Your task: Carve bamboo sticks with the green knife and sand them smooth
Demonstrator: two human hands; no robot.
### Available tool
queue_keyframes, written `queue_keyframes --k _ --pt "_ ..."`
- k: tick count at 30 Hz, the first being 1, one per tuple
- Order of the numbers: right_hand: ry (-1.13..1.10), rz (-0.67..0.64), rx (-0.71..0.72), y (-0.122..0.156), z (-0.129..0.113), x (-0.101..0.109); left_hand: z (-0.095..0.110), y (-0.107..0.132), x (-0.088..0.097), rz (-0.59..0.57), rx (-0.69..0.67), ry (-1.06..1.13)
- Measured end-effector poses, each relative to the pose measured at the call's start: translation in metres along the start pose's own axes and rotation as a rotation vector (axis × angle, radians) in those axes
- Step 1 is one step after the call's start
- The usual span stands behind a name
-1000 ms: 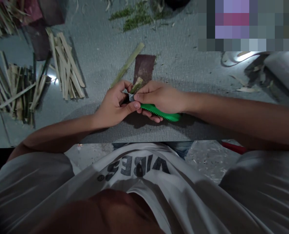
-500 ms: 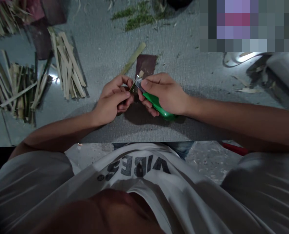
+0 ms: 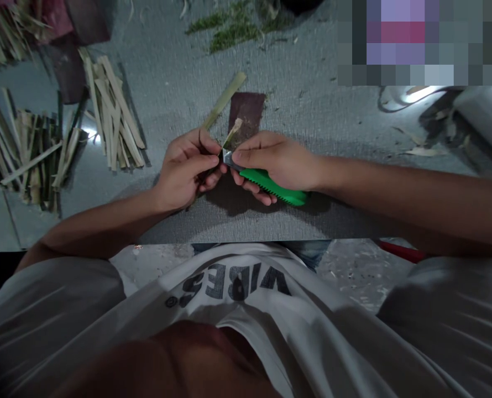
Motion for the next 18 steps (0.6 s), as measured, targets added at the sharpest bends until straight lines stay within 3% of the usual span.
queue_keyframes --k 11,18 --pt "0.011 -0.037 -0.126 0.002 -0.015 -0.01 -0.003 -0.001 0.002 -0.075 -0.126 -0.137" --pt "-0.02 -0.069 -0.119 0.002 -0.008 -0.013 -0.014 0.0 0.005 -0.031 -0.161 -0.244"
Point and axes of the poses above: each hand's wrist, its own y-axis away from the middle knuckle, its own x-axis out of the back of the hand, z = x × y, the point moved 1 cm from there along -y, towards the middle knuckle, and after that the axes turned 9 degrees about -z, right-handed, at the moved point
